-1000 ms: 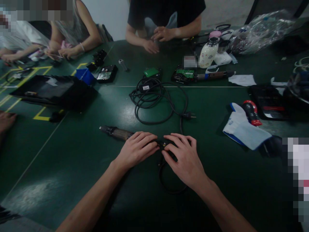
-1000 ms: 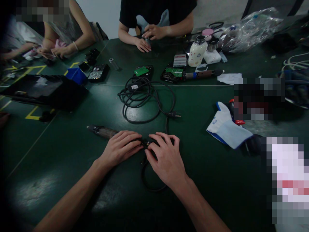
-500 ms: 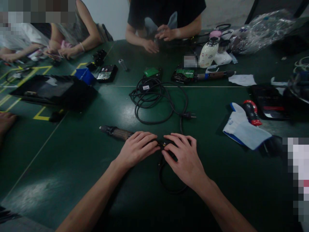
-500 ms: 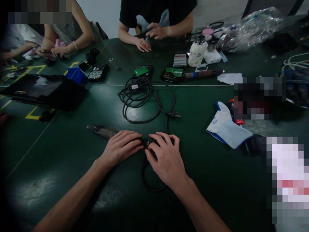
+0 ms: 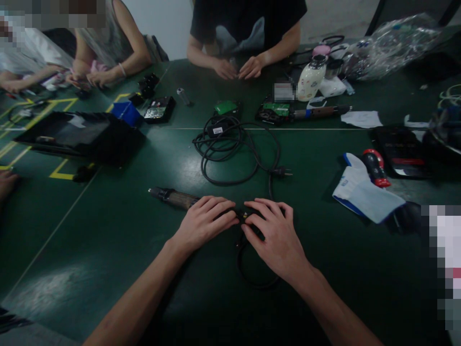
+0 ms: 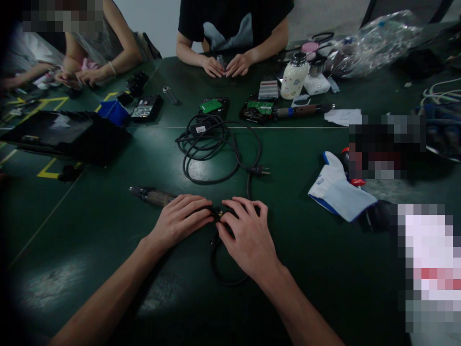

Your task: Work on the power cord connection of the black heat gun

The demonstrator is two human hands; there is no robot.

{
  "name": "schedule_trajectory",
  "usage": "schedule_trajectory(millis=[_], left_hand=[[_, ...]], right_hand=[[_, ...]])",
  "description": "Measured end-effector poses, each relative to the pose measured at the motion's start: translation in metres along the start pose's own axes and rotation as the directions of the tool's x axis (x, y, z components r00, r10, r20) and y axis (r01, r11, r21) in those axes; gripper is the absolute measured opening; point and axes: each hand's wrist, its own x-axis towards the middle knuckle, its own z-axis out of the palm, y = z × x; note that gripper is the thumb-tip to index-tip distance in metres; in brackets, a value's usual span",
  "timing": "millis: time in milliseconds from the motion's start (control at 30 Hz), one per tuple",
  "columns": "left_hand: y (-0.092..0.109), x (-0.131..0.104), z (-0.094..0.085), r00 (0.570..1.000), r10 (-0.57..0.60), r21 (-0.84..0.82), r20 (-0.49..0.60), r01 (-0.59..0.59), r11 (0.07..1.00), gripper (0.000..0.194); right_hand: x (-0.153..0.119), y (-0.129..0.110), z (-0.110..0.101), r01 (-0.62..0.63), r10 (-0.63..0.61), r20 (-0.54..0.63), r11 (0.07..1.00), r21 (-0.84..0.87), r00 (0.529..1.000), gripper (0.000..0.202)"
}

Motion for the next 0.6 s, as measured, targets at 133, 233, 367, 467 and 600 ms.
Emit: schedule_trajectory(millis=[133,233,367,467,600], left_hand=[[-0.0007,-0.0010,0.0002,1.000,0.001,-0.006,0.006,-0.001,1.000,0.016],[-0.0004,0.0004,-0.0006,1.000,0.000,-0.009,0.007,0.000,1.000,0.017],[-0.0007,0.0014,-0.0008,1.000,0.006,-0.025,0.001,-0.006,1.000,0.022],[-0.0010,0.0005,-0.0002,1.000,-0.001,-0.029,0.011,0.001,1.000,0.019],[-0.0013,-0.0007,0.0007,1.000,-0.004,-0.031,0.008,0.005,1.000,0.017]], right_hand=[[0.0001,-0.0001,0.0000,-0.006,0.006,-0.004,1.000,0.008,1.000,0.012],[0.0003,0.0003,0.0003,-0.006,0.006,-0.005,1.000,0.010,1.000,0.011],[0.0004,0.0008,0.0006,-0.002,0.002,-0.014,1.000,0.009,1.000,0.012],[0.0003,0.0010,0.0008,0.004,-0.004,-0.021,1.000,0.006,1.000,0.013],[0.0000,0.0009,0.0012,0.003,-0.003,-0.023,1.000,0.002,1.000,0.013]])
